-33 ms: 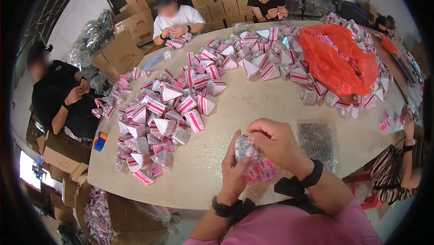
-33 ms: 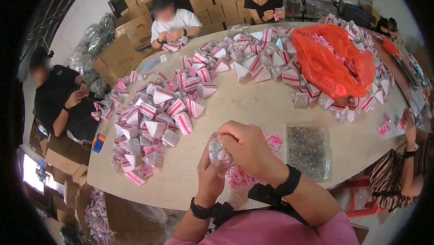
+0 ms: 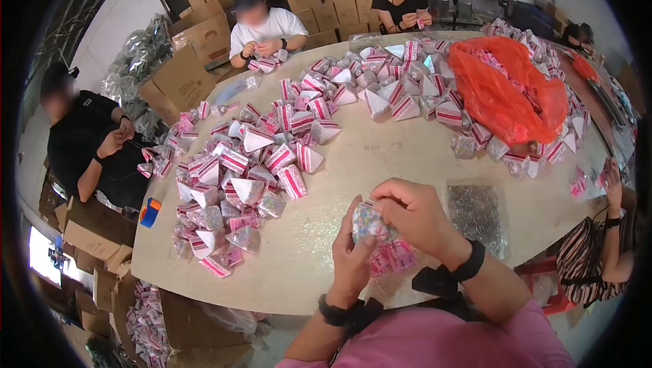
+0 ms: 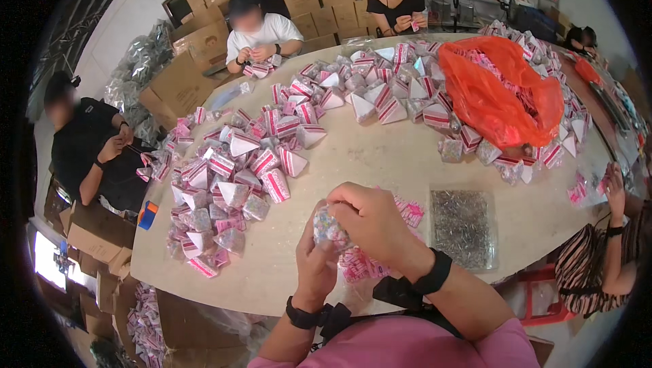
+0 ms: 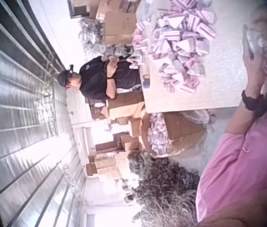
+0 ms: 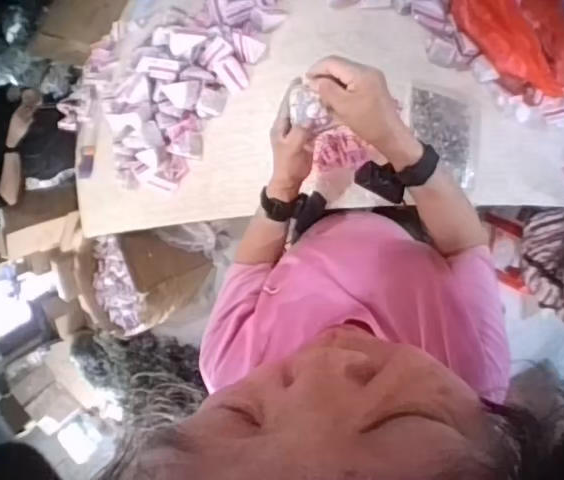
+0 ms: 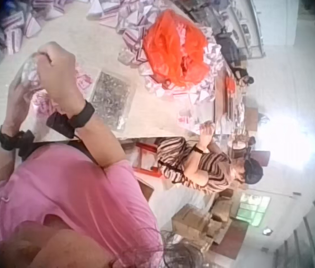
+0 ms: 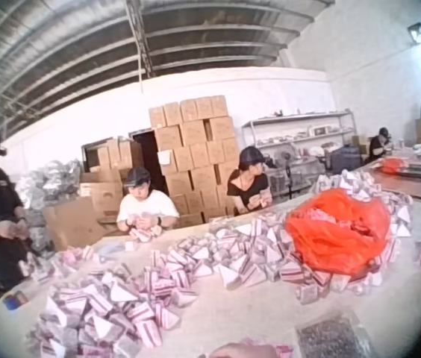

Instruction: Packing small items into pink plastic bags and placing them into triangular containers.

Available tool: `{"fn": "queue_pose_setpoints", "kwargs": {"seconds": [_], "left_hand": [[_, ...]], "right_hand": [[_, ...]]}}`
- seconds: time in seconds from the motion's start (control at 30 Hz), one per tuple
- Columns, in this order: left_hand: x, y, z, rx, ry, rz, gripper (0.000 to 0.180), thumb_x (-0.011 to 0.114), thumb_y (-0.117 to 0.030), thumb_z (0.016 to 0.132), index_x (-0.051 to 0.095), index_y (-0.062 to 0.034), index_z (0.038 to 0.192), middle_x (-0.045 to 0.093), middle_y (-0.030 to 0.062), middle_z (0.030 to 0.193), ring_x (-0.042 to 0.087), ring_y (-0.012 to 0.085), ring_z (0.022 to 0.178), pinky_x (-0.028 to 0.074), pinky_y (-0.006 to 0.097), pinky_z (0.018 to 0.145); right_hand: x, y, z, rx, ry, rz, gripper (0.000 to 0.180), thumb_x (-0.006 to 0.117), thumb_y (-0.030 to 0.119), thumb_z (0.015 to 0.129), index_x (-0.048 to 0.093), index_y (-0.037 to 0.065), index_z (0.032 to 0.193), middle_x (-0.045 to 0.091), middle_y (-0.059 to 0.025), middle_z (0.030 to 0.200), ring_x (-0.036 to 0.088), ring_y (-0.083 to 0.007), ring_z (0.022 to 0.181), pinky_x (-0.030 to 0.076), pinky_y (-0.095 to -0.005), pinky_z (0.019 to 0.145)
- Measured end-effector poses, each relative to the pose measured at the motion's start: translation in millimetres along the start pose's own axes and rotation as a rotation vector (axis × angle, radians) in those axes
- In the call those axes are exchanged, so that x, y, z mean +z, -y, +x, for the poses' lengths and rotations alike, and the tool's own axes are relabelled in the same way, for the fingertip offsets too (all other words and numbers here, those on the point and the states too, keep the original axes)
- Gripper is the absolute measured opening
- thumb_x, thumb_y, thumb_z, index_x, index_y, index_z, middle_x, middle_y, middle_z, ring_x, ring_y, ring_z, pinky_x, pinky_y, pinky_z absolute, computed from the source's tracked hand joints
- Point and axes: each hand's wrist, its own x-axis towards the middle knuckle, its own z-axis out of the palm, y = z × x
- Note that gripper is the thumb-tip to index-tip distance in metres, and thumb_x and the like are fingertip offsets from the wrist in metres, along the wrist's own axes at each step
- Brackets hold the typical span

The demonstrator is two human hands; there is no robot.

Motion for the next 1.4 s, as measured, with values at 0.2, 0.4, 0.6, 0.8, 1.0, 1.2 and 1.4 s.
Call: {"fn": "queue_pose_setpoints", "kwargs": {"seconds": [0.2, 0.4, 0.6, 0.8, 1.0, 1.2, 1.4], "left_hand": [[-9.9, 13.0, 0.5, 0.071, -0.067, 0.18, 0.061, 0.058, -0.019, 0.08, 0.04, 0.0044, 0.132, 0.05, 0.0114, 0.122, 0.051, 0.0184, 0.11, 0.04, 0.03, 0.095], [-8.4, 16.7, -4.0, 0.061, -0.108, 0.06, 0.057, 0.06, -0.02, 0.078, 0.046, 0.0035, 0.127, 0.05, 0.0114, 0.121, 0.048, 0.0189, 0.11, 0.038, 0.032, 0.096], [-7.8, 19.0, -3.5, 0.111, -0.119, 0.035, 0.054, 0.059, -0.022, 0.08, 0.048, 0.0051, 0.124, 0.05, 0.0119, 0.119, 0.05, 0.0174, 0.105, 0.04, 0.03, 0.092], [-7.3, 14.7, -5.2, 0.028, -0.167, -0.007, 0.045, 0.049, -0.02, 0.089, 0.046, 0.0057, 0.126, 0.05, 0.0139, 0.121, 0.052, 0.0169, 0.106, 0.043, 0.03, 0.091], [-8.1, 9.4, -3.9, -0.029, -0.099, -0.122, 0.05, 0.038, -0.03, 0.096, 0.038, 0.0035, 0.133, 0.051, 0.0115, 0.122, 0.05, 0.021, 0.113, 0.038, 0.035, 0.098], [-16.3, -0.1, -5.6, -0.129, 0.004, -0.176, 0.051, 0.037, -0.028, 0.095, 0.032, 0.0018, 0.137, 0.051, 0.0115, 0.122, 0.049, 0.0218, 0.115, 0.039, 0.038, 0.097], [-23.4, -2.8, -11.5, 0.015, -0.15, -0.079, 0.051, 0.042, -0.019, 0.094, 0.029, 0.0037, 0.138, 0.051, 0.0113, 0.12, 0.051, 0.0189, 0.109, 0.041, 0.034, 0.093]], "right_hand": [[1.2, -6.2, -2.7, 0.124, 0.042, 0.093, 0.014, 0.056, 0.01, 0.083, 0.061, -0.002, 0.089, 0.061, -0.0069, 0.071, 0.054, -0.0097, 0.063, 0.044, -0.0255, 0.058], [8.9, -4.8, -8.6, 0.019, 0.018, 0.018, 0.013, 0.057, 0.01, 0.083, 0.061, -0.001, 0.09, 0.062, -0.0089, 0.07, 0.056, -0.0115, 0.062, 0.045, -0.0266, 0.057], [14.7, -1.3, -15.5, 0.009, 0.018, -0.039, 0.011, 0.058, 0.007, 0.083, 0.061, -0.001, 0.091, 0.061, -0.0063, 0.074, 0.055, -0.0088, 0.065, 0.044, -0.0241, 0.058], [20.5, -5.6, -14.7, 0.111, 0.0, -0.005, 0.014, 0.057, 0.009, 0.083, 0.06, -0.001, 0.09, 0.063, -0.0112, 0.073, 0.058, -0.0124, 0.064, 0.046, -0.027, 0.058], [20.6, -13.2, -7.7, 0.135, -0.018, 0.055, 0.014, 0.056, 0.01, 0.084, 0.06, -0.002, 0.09, 0.063, -0.0089, 0.074, 0.056, -0.0101, 0.065, 0.045, -0.0262, 0.059], [18.8, -17.5, -4.7, 0.19, 0.003, 0.192, 0.013, 0.056, 0.01, 0.085, 0.06, -0.002, 0.091, 0.062, -0.0081, 0.075, 0.056, -0.009, 0.065, 0.045, -0.0258, 0.059], [15.2, -0.9, -26.7, -0.097, 0.013, -0.054, 0.014, 0.056, 0.009, 0.085, 0.061, 0.001, 0.094, 0.062, -0.0105, 0.076, 0.059, -0.0144, 0.064, 0.046, -0.0278, 0.059]]}}
